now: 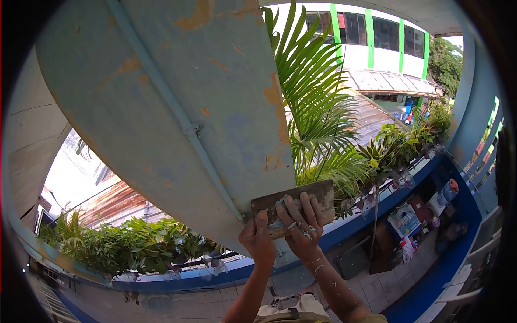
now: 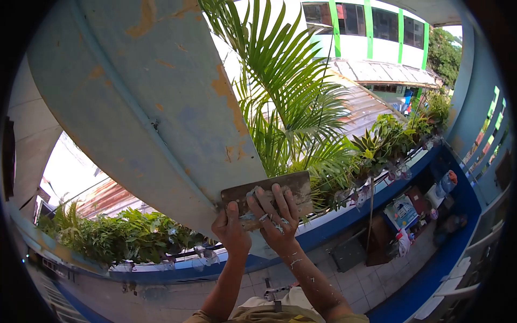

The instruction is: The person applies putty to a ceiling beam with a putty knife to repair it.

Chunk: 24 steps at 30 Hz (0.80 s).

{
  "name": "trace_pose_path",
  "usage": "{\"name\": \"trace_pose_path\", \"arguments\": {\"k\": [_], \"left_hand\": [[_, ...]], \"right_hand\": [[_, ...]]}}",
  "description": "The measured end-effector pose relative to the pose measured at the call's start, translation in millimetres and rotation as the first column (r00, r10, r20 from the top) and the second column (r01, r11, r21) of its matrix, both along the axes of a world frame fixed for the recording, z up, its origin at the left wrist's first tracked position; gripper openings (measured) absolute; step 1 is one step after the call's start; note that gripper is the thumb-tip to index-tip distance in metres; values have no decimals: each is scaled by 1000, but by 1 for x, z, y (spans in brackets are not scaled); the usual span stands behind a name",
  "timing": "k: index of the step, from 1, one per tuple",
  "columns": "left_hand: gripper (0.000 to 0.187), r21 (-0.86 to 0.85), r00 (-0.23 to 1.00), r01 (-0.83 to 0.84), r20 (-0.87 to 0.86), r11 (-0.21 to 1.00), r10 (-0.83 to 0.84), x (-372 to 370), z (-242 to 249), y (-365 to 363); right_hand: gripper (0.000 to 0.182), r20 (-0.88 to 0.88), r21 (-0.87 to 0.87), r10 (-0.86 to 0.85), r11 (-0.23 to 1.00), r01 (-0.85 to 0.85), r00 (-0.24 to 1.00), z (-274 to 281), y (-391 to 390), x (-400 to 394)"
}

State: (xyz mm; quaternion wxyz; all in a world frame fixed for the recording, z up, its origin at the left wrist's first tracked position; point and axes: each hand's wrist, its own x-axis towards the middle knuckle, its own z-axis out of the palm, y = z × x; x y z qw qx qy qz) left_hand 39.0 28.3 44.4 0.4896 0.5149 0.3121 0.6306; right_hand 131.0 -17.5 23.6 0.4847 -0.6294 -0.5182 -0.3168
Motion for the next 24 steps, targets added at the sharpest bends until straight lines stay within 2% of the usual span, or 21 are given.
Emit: {"name": "trace_pose_path", "arguments": {"k": [1,4,6,8,11,12,14,15,17,18,20,24], "left_hand": [[30,-40,996,6,-83,999,-9,-2,-4,-3],[32,34,996,-40,-74,999,42,0,-11,3],[34,35,999,-37,-38,999,38,5,41,7],[37,47,1000,-29,1,998,29,5,62,7],[43,64,998,-49,-27,997,51,2,59,6],[40,46,992,-51,-111,998,56,-4,42,4],[37,51,961,-65,-265,997,76,-16,16,2],[37,60,962,-58,-264,996,72,-16,22,5],[40,190,892,-79,-425,979,155,-20,48,3],[40,228,868,-38,-475,973,146,-22,67,5],[41,262,862,-21,-485,965,151,-16,88,7],[42,299,870,-16,-466,954,161,-17,66,8]], "right_hand": [[36,2,1,3,1000,-3,1000,-3,-3,-1],[37,35,10,-17,1000,17,999,-8,4,4],[40,32,5,3,1000,-4,999,46,1,6],[47,37,24,17,1000,-18,999,73,1,6],[47,-12,-31,6,999,-7,1000,51,-1,0],[47,-12,-23,2,1000,-3,1000,31,-1,-7],[48,-128,-27,-4,1000,0,992,-7,1,-23],[48,-128,-17,-8,1000,6,992,-3,6,-25],[47,-148,28,-62,997,67,987,10,8,-36],[47,-139,62,-62,996,71,988,20,12,-35],[46,-170,77,-72,993,86,983,32,17,-34],[45,-140,64,-89,993,99,986,21,12,-36]]}}
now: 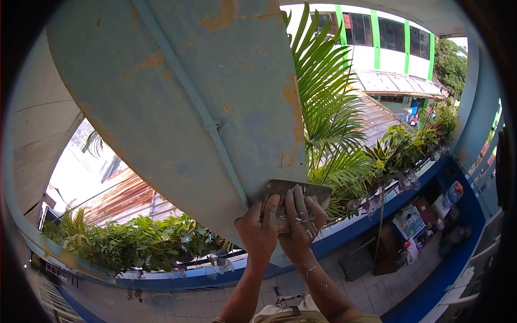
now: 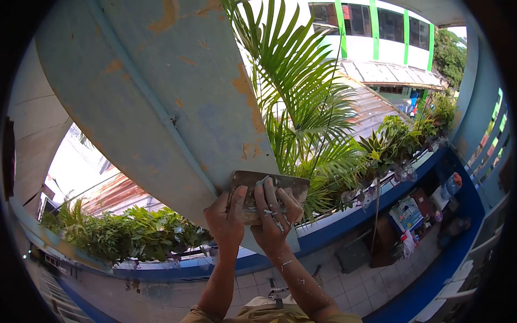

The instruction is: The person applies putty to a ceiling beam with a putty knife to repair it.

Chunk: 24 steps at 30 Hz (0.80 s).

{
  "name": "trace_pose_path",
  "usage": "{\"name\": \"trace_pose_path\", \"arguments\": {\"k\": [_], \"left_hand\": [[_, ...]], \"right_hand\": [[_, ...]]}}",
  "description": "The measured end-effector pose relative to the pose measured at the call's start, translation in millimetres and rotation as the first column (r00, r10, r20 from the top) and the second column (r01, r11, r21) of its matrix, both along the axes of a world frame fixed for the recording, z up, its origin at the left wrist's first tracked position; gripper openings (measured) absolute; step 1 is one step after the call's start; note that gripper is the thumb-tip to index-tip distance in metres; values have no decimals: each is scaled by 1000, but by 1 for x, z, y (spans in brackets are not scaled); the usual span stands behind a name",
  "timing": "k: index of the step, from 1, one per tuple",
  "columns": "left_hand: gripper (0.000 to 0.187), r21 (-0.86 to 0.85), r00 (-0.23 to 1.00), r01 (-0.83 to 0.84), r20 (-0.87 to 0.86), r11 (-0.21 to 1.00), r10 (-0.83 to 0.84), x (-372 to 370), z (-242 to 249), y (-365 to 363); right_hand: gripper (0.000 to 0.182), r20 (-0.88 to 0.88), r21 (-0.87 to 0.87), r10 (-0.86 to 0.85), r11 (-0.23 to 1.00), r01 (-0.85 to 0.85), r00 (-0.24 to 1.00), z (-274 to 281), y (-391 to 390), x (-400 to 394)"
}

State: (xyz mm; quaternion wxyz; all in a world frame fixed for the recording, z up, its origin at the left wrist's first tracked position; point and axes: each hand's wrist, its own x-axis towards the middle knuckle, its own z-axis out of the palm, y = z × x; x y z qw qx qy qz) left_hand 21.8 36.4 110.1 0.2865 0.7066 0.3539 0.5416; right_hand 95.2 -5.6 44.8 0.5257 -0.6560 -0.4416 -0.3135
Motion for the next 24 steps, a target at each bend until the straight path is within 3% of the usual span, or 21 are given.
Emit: {"name": "trace_pose_path", "arguments": {"k": [4,6,9,11,14,18,24], "left_hand": [[40,-1,1000,-31,4,1000,31,7,15,-4],[40,-72,995,45,93,996,-38,14,42,-5],[36,-74,999,6,34,997,-3,6,28,-4],[34,-78,998,-23,59,997,28,-7,-11,-2],[31,-83,998,-59,32,995,62,-12,-5,-3],[32,-75,998,-62,14,995,63,-14,-3,-4],[33,-59,998,-55,27,997,57,-13,-8,1]], "right_hand": [[49,0,-5,-30,1000,30,1000,22,0,6],[60,-36,-27,-15,1000,14,999,38,-3,15],[65,-31,-11,26,1000,-26,999,28,-3,11],[61,-18,-62,29,998,-30,999,10,-9,4],[49,-29,-53,31,998,-33,999,7,-7,-5],[46,-54,-83,28,996,-33,998,3,-4,-9],[45,3,4,-10,1000,10,1000,-3,5,-5]]}}
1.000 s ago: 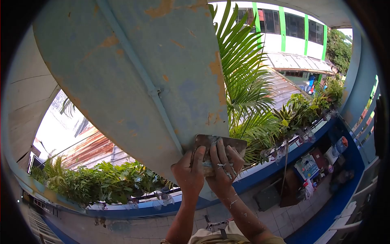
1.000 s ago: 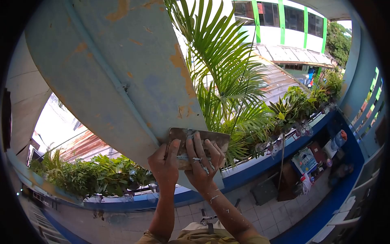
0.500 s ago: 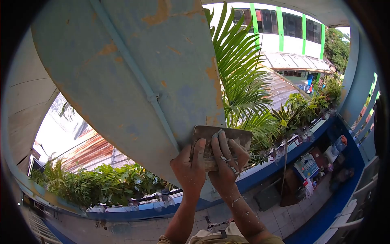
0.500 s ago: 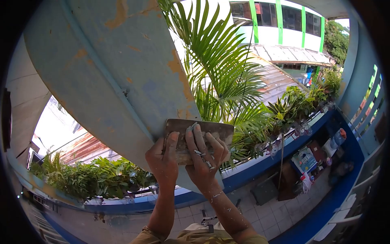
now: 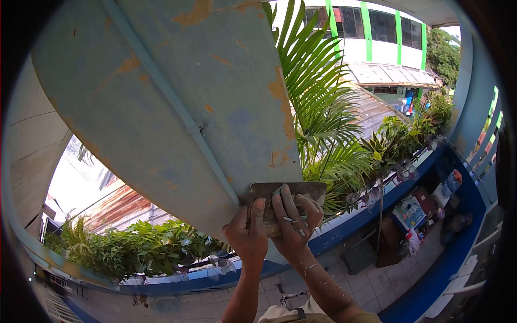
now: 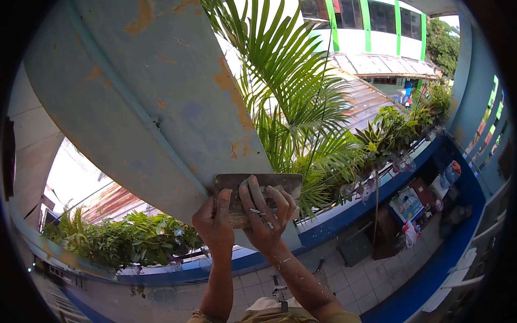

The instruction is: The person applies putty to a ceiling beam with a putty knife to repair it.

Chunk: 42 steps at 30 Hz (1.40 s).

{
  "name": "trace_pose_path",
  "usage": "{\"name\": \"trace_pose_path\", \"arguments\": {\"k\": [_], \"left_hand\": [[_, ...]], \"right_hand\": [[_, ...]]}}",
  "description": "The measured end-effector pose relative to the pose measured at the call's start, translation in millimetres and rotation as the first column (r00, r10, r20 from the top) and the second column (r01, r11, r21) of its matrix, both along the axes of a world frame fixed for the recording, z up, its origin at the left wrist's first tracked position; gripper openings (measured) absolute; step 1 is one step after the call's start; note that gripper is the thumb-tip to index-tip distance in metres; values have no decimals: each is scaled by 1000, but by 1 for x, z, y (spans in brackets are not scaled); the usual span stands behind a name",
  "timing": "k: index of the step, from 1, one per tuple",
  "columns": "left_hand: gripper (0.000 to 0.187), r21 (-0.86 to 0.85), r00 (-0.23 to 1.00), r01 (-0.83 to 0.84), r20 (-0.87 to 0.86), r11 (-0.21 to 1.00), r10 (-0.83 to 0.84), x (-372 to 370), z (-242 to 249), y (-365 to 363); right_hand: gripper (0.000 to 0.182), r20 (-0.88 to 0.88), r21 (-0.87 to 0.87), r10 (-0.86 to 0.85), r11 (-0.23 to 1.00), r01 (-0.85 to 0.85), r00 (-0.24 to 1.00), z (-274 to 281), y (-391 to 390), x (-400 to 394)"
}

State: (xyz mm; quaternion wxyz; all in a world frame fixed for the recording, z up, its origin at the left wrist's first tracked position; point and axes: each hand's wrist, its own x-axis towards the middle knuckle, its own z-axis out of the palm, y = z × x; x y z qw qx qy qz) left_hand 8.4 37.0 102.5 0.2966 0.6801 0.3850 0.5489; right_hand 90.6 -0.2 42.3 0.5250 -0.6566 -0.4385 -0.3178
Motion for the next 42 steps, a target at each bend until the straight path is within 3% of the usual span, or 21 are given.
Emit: {"name": "trace_pose_path", "arguments": {"k": [3,9,13,15,18,22,24,27,34,38,39,41,42], "left_hand": [[32,32,994,49,97,998,-52,8,-6,10],[31,10,989,85,123,996,-86,29,48,-4],[31,-30,989,59,141,998,-54,19,11,-2],[33,38,998,6,59,999,-8,13,12,2],[34,4,995,59,75,998,-59,8,54,7],[35,97,999,38,8,995,-39,-2,45,10],[36,131,991,52,-130,990,-34,-2,42,8],[37,118,990,105,-104,987,-93,10,65,8],[33,152,992,101,-91,983,-88,19,53,11],[27,71,942,321,-129,944,-310,20,75,-8],[25,24,904,419,-107,908,-414,18,71,-15],[23,-58,875,457,-151,887,-461,8,50,-43],[20,-127,847,482,-188,867,-498,4,39,-57]], "right_hand": [[43,22,11,-29,1000,29,999,5,7,9],[48,54,9,-31,999,31,998,52,-2,32],[53,44,-48,5,999,-3,999,13,-6,13],[55,42,-19,-8,1000,9,999,20,-1,11],[54,-13,77,7,997,-6,1000,57,8,4],[53,-133,63,12,998,-4,991,23,10,-21],[52,-132,80,-26,996,37,991,26,15,-17],[51,-156,117,-38,992,57,987,47,14,-16],[53,-106,155,-83,983,99,991,46,15,2],[51,-62,90,-18,996,24,998,66,-11,26],[51,-78,66,-28,997,34,997,56,-23,24],[50,-107,90,36,996,-27,994,32,-50,18],[60,-112,19,43,999,-41,993,6,-67,15]]}}
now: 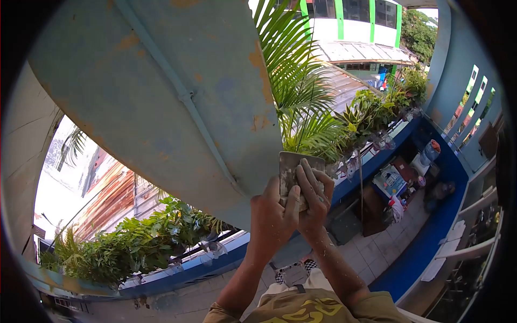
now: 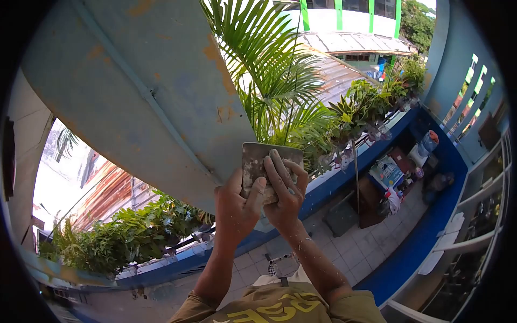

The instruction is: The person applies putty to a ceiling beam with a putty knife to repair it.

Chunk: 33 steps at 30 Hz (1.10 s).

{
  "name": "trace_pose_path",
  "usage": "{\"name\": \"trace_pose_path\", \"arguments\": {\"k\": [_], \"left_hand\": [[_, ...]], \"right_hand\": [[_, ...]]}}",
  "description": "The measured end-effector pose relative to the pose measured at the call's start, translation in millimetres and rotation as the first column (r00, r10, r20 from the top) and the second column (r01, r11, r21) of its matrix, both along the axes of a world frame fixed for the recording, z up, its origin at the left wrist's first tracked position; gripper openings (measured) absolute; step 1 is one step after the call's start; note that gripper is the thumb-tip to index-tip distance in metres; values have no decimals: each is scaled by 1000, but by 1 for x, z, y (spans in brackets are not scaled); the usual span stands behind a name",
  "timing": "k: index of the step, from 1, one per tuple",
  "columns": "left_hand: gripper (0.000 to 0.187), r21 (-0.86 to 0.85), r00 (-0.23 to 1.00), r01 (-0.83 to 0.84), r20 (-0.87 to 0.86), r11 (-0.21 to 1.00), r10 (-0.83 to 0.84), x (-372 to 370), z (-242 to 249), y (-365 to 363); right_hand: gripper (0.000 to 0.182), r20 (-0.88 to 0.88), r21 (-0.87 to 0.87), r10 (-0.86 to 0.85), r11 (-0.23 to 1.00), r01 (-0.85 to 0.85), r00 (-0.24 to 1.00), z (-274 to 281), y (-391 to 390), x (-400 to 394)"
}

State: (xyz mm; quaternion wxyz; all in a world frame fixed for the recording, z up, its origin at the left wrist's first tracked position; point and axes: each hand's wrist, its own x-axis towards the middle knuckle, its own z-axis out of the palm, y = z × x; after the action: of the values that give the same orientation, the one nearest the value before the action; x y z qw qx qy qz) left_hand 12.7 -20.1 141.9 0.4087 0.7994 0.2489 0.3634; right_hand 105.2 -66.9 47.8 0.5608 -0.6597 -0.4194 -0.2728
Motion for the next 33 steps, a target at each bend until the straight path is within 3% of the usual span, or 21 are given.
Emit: {"name": "trace_pose_path", "arguments": {"k": [1,3,6,8,10,14,15,16,17,18,19,20,22,23,26,27,28,29,30,32,33], "left_hand": [[20,-25,999,29,-18,999,-29,2,-19,-4],[18,208,967,6,-252,978,48,10,-87,-3],[12,228,916,100,-402,969,0,23,-185,6],[8,338,804,135,-587,931,97,32,-228,5],[7,316,793,176,-607,932,56,36,-249,-1],[7,257,766,240,-642,936,-20,32,-278,-9],[7,254,767,241,-641,937,-24,32,-286,-8],[9,218,767,221,-641,950,-31,28,-294,-9],[11,187,768,202,-639,961,-37,24,-301,-7],[11,191,770,201,-637,961,-34,20,-305,-5],[14,172,773,165,-634,971,-20,13,-309,-5],[18,152,776,125,-630,981,-1,6,-313,-6],[20,131,855,39,-517,991,35,-11,-326,-5],[23,102,914,-32,-399,994,70,-23,-334,-6],[25,-107,860,-42,-511,993,-19,-57,-378,-3],[25,-104,863,-58,-505,993,-3,-63,-375,-6],[24,-293,832,-156,-553,943,-34,-68,-368,-11],[23,-463,803,-258,-591,848,-78,-75,-366,-15],[23,-462,804,-272,-591,844,-65,-89,-378,-19],[32,-786,937,-188,-323,588,-133,-117,-409,-21],[32,-784,938,-196,-324,590,-119,-124,-398,-20]], "right_hand": [[60,-18,-25,-29,999,29,999,-29,-14,-1],[70,-207,-307,123,934,-184,971,-86,-47,-3],[92,-547,-671,-28,611,-419,837,-184,-108,30],[92,-982,-174,-67,700,-693,178,-254,-144,68],[78,-682,-675,-98,466,-572,724,-334,-185,91],[68,-669,-729,-324,462,-506,669,-337,-203,84],[68,-857,-515,-439,691,-508,271,-335,-201,82],[67,-902,-309,-392,879,-364,-182,-328,-199,78],[67,-902,-308,-391,879,-364,-183,-332,-199,76],[68,-822,-541,-540,643,-542,180,-349,-201,78],[69,-647,-752,-535,329,-571,543,-355,-201,76],[81,-759,-648,-410,539,-537,505,-362,-201,72],[101,-873,-436,-182,706,-558,452,-344,-183,52],[108,-814,-467,-86,684,-560,574,-331,-170,35],[125,-627,-584,122,579,-568,769,-274,-127,-29],[114,-549,-653,161,530,-541,820,-255,-115,-52],[104,-466,-717,206,482,-504,860,-245,-109,-69],[104,-462,-718,223,475,-509,859,-262,-108,-78],[91,-426,-710,232,513,-482,875,-292,-105,-89],[71,-421,-680,280,532,-504,863,-304,-104,-94],[71,-420,-677,294,528,-512,859,-309,-106,-91]]}}
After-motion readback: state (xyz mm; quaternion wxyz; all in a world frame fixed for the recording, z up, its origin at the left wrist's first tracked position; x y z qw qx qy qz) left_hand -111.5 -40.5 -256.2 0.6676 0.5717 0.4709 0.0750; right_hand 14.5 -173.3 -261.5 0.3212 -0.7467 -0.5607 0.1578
